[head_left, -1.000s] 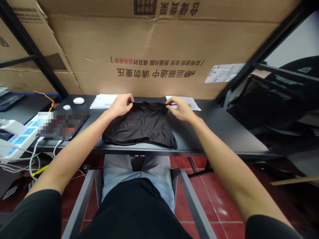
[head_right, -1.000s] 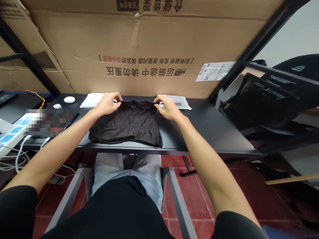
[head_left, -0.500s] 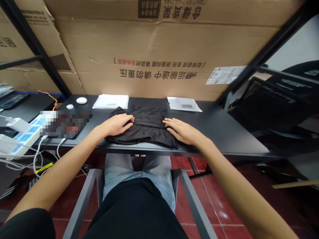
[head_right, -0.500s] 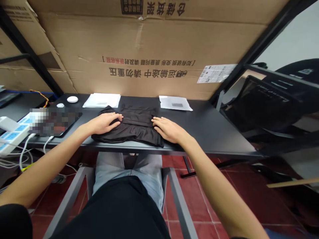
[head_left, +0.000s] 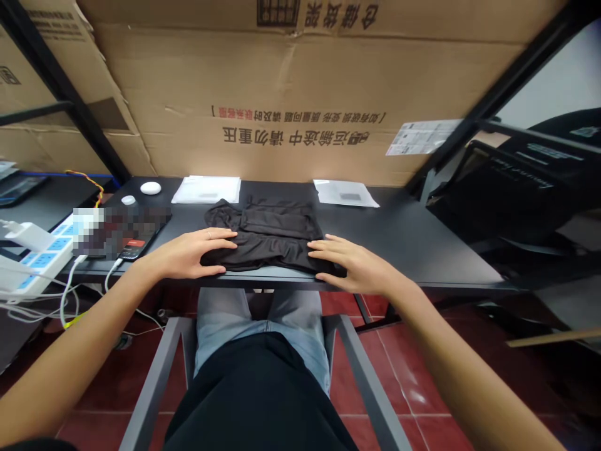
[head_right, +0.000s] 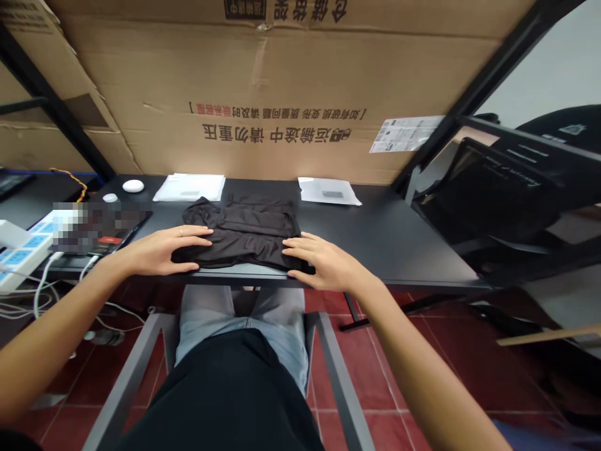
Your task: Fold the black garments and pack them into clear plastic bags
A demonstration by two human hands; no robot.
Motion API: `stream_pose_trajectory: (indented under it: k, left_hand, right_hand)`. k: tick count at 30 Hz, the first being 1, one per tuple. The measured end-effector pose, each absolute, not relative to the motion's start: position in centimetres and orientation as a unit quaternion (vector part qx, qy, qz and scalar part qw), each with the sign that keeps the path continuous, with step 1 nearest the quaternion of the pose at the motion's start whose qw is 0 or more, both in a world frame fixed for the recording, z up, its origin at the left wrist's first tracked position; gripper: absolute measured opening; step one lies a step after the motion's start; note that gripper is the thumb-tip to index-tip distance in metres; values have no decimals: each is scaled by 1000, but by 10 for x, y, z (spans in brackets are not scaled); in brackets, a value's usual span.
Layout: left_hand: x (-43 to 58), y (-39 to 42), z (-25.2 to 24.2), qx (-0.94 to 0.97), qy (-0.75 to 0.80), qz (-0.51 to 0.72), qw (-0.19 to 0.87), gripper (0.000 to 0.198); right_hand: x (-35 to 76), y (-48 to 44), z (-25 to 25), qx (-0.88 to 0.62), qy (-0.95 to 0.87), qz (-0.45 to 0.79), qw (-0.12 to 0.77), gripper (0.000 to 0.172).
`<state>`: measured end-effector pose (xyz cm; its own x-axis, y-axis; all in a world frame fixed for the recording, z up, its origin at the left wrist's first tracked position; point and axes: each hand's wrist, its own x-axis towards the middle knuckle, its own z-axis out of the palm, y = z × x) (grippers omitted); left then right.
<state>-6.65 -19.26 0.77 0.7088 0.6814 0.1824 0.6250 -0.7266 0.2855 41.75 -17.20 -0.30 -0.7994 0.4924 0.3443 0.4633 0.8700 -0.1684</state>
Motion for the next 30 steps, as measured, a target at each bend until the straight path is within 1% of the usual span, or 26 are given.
stream_pose_trajectory:
  k: [2, 4, 6, 10, 12, 16, 20, 24, 26, 28, 30]
  left_hand:
    - [-71, -194, 7, 920, 351, 144, 101, 48]
    - [-76, -194, 8, 920, 347, 147, 108, 41]
    - [-81, -193, 9, 918, 346, 152, 119, 35]
    - [-87, -189, 11, 913, 342, 170, 143, 25]
    - [-87, -188, 14, 909, 341, 182, 157, 22]
    - [-87, -189, 21, 895, 359, 188, 185, 22]
    - [-89, -185, 29, 870, 387, 192, 238, 25]
    - [-88, -174, 41, 829, 405, 208, 326, 34]
    - [-86, -164, 46, 819, 424, 217, 321, 37]
    - [-83, -150, 47, 806, 461, 239, 283, 38]
    - [-78, -136, 45, 788, 503, 259, 243, 36]
  right_hand:
    - [418, -172, -5, -251, -946, 30, 201, 32]
    - [418, -173, -6, -253, -944, 24, 211, 25]
    - [417, -174, -5, -265, -940, 21, 216, 24]
    - [415, -177, -3, -325, -919, 36, 218, 27]
    - [414, -177, -2, -357, -907, 49, 219, 24]
    - [411, -172, 1, -414, -871, 70, 254, 19]
    - [402, -160, 8, -443, -831, 104, 320, 23]
    - [391, -143, 17, -470, -803, 125, 345, 29]
    - [387, -131, 20, -490, -792, 119, 345, 29]
    - [384, -117, 21, -518, -778, 118, 334, 27]
    - [381, -103, 20, -553, -766, 123, 304, 25]
